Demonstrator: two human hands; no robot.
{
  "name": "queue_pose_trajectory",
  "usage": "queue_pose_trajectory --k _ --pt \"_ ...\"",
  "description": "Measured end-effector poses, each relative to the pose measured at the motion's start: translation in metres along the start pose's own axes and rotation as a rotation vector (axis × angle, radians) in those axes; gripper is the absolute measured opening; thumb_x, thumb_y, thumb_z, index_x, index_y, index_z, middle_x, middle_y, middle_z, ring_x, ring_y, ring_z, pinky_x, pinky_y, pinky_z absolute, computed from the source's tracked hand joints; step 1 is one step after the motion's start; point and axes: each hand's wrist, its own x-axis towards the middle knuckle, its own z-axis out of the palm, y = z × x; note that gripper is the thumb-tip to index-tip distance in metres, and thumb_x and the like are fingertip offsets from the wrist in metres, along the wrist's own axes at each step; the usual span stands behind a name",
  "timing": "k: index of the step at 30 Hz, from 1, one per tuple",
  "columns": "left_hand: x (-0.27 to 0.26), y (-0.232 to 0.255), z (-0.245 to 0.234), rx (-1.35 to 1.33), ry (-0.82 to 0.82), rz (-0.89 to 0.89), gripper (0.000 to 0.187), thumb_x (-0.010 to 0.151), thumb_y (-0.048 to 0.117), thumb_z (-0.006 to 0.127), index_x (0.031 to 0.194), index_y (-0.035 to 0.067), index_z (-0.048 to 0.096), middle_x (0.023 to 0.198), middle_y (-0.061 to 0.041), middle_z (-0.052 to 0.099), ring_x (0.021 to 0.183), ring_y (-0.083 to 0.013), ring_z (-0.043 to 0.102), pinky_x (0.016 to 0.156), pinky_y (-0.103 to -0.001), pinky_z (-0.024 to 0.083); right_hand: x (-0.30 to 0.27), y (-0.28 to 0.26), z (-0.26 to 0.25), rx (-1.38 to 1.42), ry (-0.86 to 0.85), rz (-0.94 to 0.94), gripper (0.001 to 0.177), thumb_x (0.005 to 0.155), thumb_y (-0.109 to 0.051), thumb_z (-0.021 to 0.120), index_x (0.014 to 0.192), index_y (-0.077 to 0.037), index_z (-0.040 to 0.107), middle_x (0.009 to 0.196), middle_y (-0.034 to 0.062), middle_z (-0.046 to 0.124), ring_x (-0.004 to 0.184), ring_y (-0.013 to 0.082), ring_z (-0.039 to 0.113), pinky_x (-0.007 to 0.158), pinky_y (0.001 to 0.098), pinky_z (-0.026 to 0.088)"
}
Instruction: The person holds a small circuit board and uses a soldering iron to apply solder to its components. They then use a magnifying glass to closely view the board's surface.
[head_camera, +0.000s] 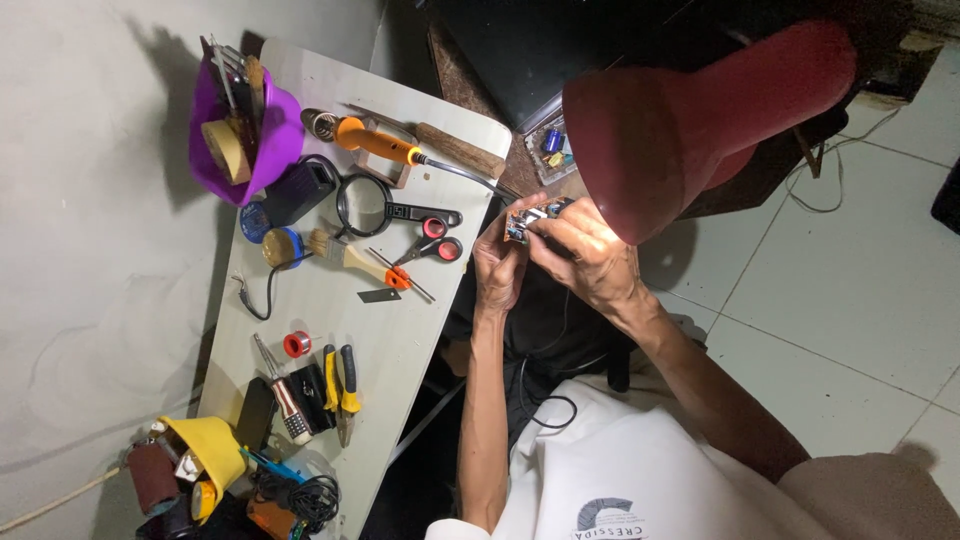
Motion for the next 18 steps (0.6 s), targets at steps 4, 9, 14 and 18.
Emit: queue_pose_trajectory --k 4,9,14,18 --pt "0.0002 0.0015 0.0018 -0.004 0.005 -0.008 0.043 0.092 0.003 0.071 0.135 0.004 0.063 0.136 -0.031 0.060 0.135 -0.0431 0.052 0.113 -0.053 0.045 -0.0015 0.0009 0.0003 0.011 -0.009 0.006 0.006 0.087 -0.002 0.079 0.085 -0.006 0.075 0.069 0.0054 0.064 0.068 0.0202 0.064 0.062 0.0296 0.052" --pt "0.0005 0.0025 0.0024 0.004 0.002 -0.013 0.043 0.092 0.001 0.071 0.135 0.005 0.064 0.137 -0.031 0.059 0.135 -0.0439 0.052 0.113 -0.054 0.045 -0.0048 0.0032 0.0010 -0.004 -0.033 -0.001 0.004 0.088 -0.003 0.078 0.087 -0.005 0.075 0.070 0.0055 0.064 0.069 0.0198 0.064 0.062 0.0291 0.053" --pt "0.0001 -0.0001 0.0004 0.007 0.001 -0.008 0.044 0.092 -0.001 0.070 0.135 0.005 0.063 0.137 -0.032 0.059 0.135 -0.0445 0.051 0.113 -0.054 0.045 -0.0006 0.0007 -0.0017 0.006 -0.051 -0.008 0.005 0.089 -0.004 0.078 0.088 -0.004 0.074 0.072 0.0066 0.064 0.069 0.0213 0.064 0.063 0.0303 0.053" --pt "0.0001 0.0005 0.0006 0.005 0.004 -0.007 0.044 0.092 -0.001 0.071 0.135 0.004 0.063 0.136 -0.032 0.060 0.135 -0.0446 0.051 0.113 -0.054 0.045 -0.0008 0.0013 -0.0020 -0.013 -0.051 -0.023 0.005 0.090 -0.004 0.078 0.089 -0.004 0.073 0.072 0.0070 0.064 0.069 0.0214 0.064 0.064 0.0300 0.053"
